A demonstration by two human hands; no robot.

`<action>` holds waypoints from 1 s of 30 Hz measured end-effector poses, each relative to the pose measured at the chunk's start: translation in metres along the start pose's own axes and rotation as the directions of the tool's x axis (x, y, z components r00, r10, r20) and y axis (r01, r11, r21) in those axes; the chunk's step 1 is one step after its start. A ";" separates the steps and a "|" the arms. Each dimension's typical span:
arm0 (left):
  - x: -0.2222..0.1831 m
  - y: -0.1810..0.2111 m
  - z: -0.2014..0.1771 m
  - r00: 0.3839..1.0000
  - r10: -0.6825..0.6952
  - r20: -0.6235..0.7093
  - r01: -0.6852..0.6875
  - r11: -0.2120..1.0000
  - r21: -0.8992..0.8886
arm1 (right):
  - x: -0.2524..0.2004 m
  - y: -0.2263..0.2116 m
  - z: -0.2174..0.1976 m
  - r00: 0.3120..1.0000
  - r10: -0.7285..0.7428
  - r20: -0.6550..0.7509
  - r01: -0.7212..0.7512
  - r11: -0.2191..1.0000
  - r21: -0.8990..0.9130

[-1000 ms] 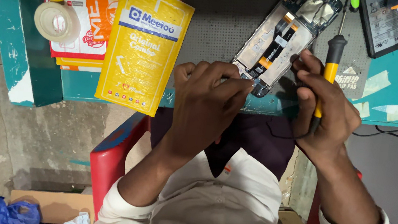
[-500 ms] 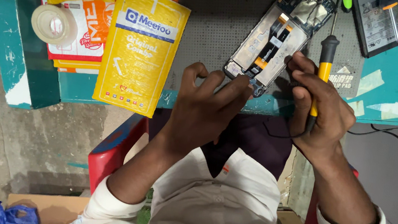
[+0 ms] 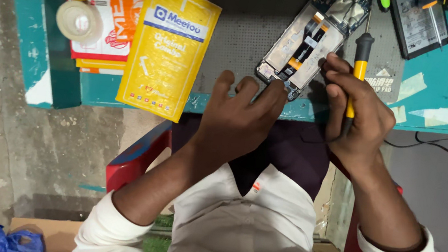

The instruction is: The person uses a soldering iron to work on a small component on a disassembled smartphone motherboard. They repeatedly apply heat to the same area while holding the component with their other hand.

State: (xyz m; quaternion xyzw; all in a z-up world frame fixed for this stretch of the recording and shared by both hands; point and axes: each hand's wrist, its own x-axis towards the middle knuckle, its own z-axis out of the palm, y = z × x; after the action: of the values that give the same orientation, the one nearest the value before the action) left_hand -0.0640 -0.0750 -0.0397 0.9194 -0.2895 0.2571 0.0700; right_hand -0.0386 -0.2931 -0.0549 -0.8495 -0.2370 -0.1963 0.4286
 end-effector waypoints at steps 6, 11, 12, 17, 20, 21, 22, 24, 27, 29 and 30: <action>-0.003 -0.010 -0.003 1.000 -0.010 -0.030 0.005 0.989 -0.149 | -0.001 0.002 0.000 1.000 -0.006 -0.017 0.007 1.000 0.011; -0.011 -0.011 -0.004 0.988 -0.140 -0.058 0.121 0.959 -0.257 | -0.001 0.004 0.000 1.000 -0.017 -0.019 0.017 1.000 0.002; -0.011 -0.012 -0.004 0.988 -0.147 -0.052 0.130 0.960 -0.246 | -0.001 0.005 0.001 1.000 -0.024 -0.019 0.024 1.000 0.006; -0.012 -0.016 -0.006 0.993 -0.121 -0.004 0.118 0.973 -0.199 | 0.000 0.002 0.000 1.000 -0.030 0.001 0.030 0.999 -0.032; -0.010 -0.011 -0.004 0.988 -0.152 -0.001 0.149 0.971 -0.189 | 0.001 0.002 0.000 0.999 -0.042 0.002 0.042 0.998 -0.046; -0.010 -0.012 -0.004 0.981 -0.193 0.001 0.190 0.963 -0.189 | 0.001 0.002 0.000 0.999 -0.046 0.002 0.046 0.998 -0.048; -0.010 -0.012 -0.004 0.972 -0.234 0.002 0.230 0.955 -0.189 | 0.001 0.002 0.000 0.999 -0.050 0.003 0.050 0.998 -0.049; -0.010 -0.016 -0.006 0.963 -0.270 0.021 0.268 0.940 -0.212 | 0.000 0.003 0.000 0.998 -0.055 0.007 0.056 0.997 -0.046; -0.008 -0.025 -0.012 0.970 -0.231 0.069 0.241 0.934 -0.265 | -0.001 0.003 0.000 0.999 -0.038 0.010 0.038 0.998 -0.043; -0.004 -0.026 -0.014 0.978 -0.177 0.109 0.202 0.938 -0.281 | -0.002 0.002 0.000 1.000 -0.026 0.011 0.026 0.998 -0.050; -0.003 -0.026 -0.015 0.982 -0.158 0.100 0.179 0.947 -0.267 | -0.003 0.002 0.000 1.000 -0.024 0.011 0.025 0.998 -0.058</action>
State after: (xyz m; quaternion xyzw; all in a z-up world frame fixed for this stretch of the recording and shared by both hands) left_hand -0.0574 -0.0479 -0.0276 0.9314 -0.2452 0.1716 0.2073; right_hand -0.0398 -0.2951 -0.0573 -0.8596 -0.2437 -0.2041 0.4001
